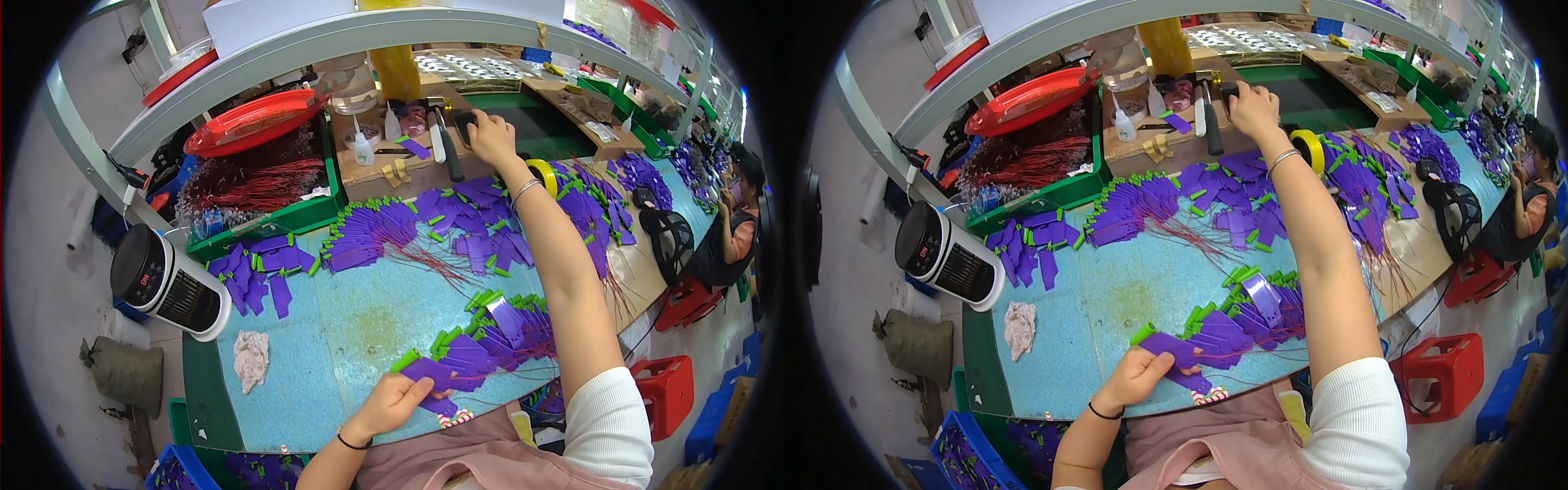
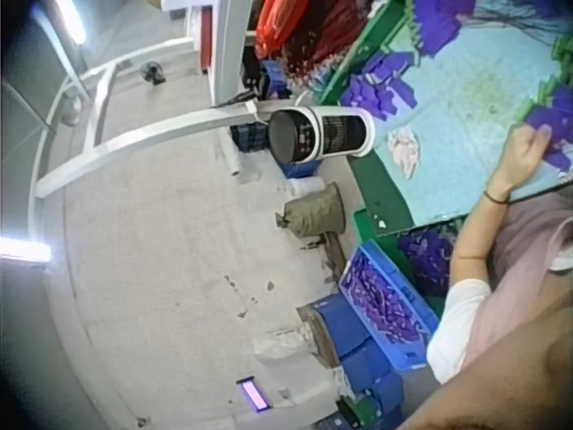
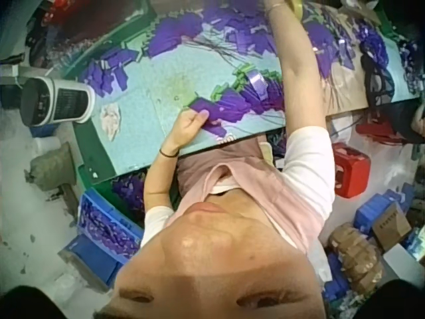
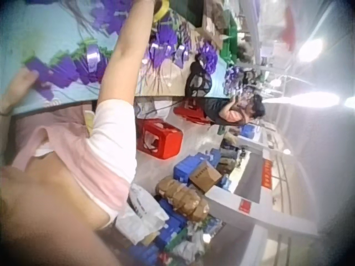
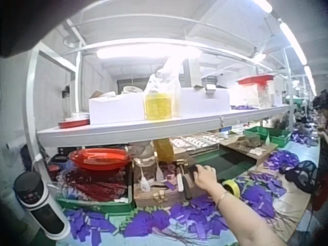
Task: The person assembles plastic components by attaching green caps onto purple plastic pieces by hand, then stacks and aligns the assembled parts into bundles on the table.
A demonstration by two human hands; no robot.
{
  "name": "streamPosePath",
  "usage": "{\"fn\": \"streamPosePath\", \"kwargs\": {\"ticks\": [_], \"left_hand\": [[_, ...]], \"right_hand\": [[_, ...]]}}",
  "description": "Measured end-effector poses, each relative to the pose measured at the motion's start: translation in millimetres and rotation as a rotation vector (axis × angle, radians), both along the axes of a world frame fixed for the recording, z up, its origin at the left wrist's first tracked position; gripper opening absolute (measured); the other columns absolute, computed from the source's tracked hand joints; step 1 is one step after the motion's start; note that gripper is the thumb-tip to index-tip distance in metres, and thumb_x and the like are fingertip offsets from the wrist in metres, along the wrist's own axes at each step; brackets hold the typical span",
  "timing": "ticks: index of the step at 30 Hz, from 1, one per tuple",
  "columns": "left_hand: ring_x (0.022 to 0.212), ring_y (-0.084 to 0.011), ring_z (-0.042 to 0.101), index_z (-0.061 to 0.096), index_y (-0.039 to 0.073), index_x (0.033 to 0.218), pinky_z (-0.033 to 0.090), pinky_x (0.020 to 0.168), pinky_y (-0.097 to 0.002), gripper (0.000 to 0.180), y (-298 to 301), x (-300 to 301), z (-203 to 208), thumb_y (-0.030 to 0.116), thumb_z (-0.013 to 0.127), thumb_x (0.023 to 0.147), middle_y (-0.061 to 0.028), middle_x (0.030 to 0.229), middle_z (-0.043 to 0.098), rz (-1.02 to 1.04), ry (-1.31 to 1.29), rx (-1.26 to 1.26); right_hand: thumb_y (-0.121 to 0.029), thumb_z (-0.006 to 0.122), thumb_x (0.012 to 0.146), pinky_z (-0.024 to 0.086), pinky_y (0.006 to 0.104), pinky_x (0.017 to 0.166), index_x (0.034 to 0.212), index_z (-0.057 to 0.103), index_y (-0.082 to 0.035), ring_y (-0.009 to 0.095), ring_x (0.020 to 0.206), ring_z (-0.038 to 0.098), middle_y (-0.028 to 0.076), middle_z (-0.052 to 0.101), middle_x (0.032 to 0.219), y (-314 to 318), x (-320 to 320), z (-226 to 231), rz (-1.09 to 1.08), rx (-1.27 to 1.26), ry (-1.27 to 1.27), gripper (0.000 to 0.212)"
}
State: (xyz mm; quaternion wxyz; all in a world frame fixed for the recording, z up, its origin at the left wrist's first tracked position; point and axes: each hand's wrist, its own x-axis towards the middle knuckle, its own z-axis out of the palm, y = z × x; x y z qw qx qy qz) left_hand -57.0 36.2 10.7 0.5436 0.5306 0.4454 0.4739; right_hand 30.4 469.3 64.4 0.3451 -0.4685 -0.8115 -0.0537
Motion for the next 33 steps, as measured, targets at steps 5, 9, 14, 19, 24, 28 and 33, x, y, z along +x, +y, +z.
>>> {"fn": "streamPosePath", "kwargs": {"ticks": [5,9,14,19,24,28,33], "left_hand": [[0.090,-0.0159,0.061,0.062,-0.007,0.095,0.047,0.081,-0.0279,0.030,2.0,-1.8,2.4,0.017,0.044,0.095,-0.0115,0.102,0.066,0.001,-0.038,-0.036],[0.092,-0.0200,0.060,0.052,-0.009,0.114,0.046,0.084,-0.0313,0.034,1.5,-2.8,2.3,0.016,0.038,0.097,-0.0142,0.101,0.063,0.032,-0.143,0.025],[0.093,-0.0195,0.060,0.054,-0.009,0.110,0.046,0.084,-0.0306,0.033,3.9,-4.9,0.2,0.017,0.040,0.097,-0.0135,0.105,0.062,0.055,-0.146,0.051],[0.091,-0.0149,0.058,0.058,-0.007,0.104,0.045,0.080,-0.0268,0.031,2.8,-2.6,-1.0,0.019,0.043,0.096,-0.0111,0.107,0.062,0.060,-0.106,0.026],[0.078,-0.0080,0.055,0.061,-0.005,0.101,0.042,0.070,-0.0227,0.029,-6.4,-11.1,-19.5,0.018,0.046,0.094,-0.0069,0.096,0.065,0.290,0.117,0.105],[0.079,-0.0104,0.056,0.062,-0.003,0.102,0.044,0.071,-0.0257,0.030,-7.0,0.3,4.0,0.022,0.047,0.094,-0.0039,0.086,0.063,0.218,-0.046,0.163],[0.078,-0.0119,0.057,0.061,-0.003,0.098,0.045,0.071,-0.0253,0.027,-47.7,27.0,5.4,0.020,0.049,0.093,-0.0057,0.086,0.064,0.139,0.058,0.050]], "right_hand": [[-0.030,0.043,0.088,0.030,0.0426,0.095,0.123,0.048,-0.011,0.027,0.111,0.049,0.011,0.061,0.109,23.4,5.5,-2.6,0.003,-0.123,-0.007,0.040],[-0.028,0.043,0.087,0.031,0.0425,0.094,0.123,0.048,-0.011,0.025,0.111,0.050,0.006,0.061,0.110,23.8,12.2,-6.1,0.024,-0.169,0.091,0.040],[-0.025,0.043,0.086,0.032,0.0430,0.094,0.122,0.049,-0.011,0.025,0.110,0.051,0.005,0.061,0.110,22.1,16.9,-8.7,0.043,-0.168,0.121,0.039],[-0.023,0.045,0.084,0.036,0.0434,0.090,0.120,0.049,-0.010,0.025,0.107,0.053,0.006,0.062,0.108,3.8,28.8,-6.0,0.073,-0.108,0.145,0.038],[-0.019,0.057,0.084,0.049,0.0324,0.077,0.109,0.054,-0.003,0.025,0.087,0.063,0.013,0.063,0.097,-108.3,37.8,14.3,0.529,-0.266,0.436,0.030],[-0.015,0.059,0.085,0.048,0.0309,0.072,0.108,0.055,-0.002,0.020,0.083,0.060,0.012,0.060,0.092,-268.2,63.0,13.6,1.000,-0.483,0.122,0.026],[-0.012,0.062,0.081,0.045,0.0369,0.061,0.086,0.058,0.001,0.030,0.070,0.056,0.012,0.055,0.076,-360.4,100.1,-2.1,1.086,-0.495,0.345,0.014]]}}
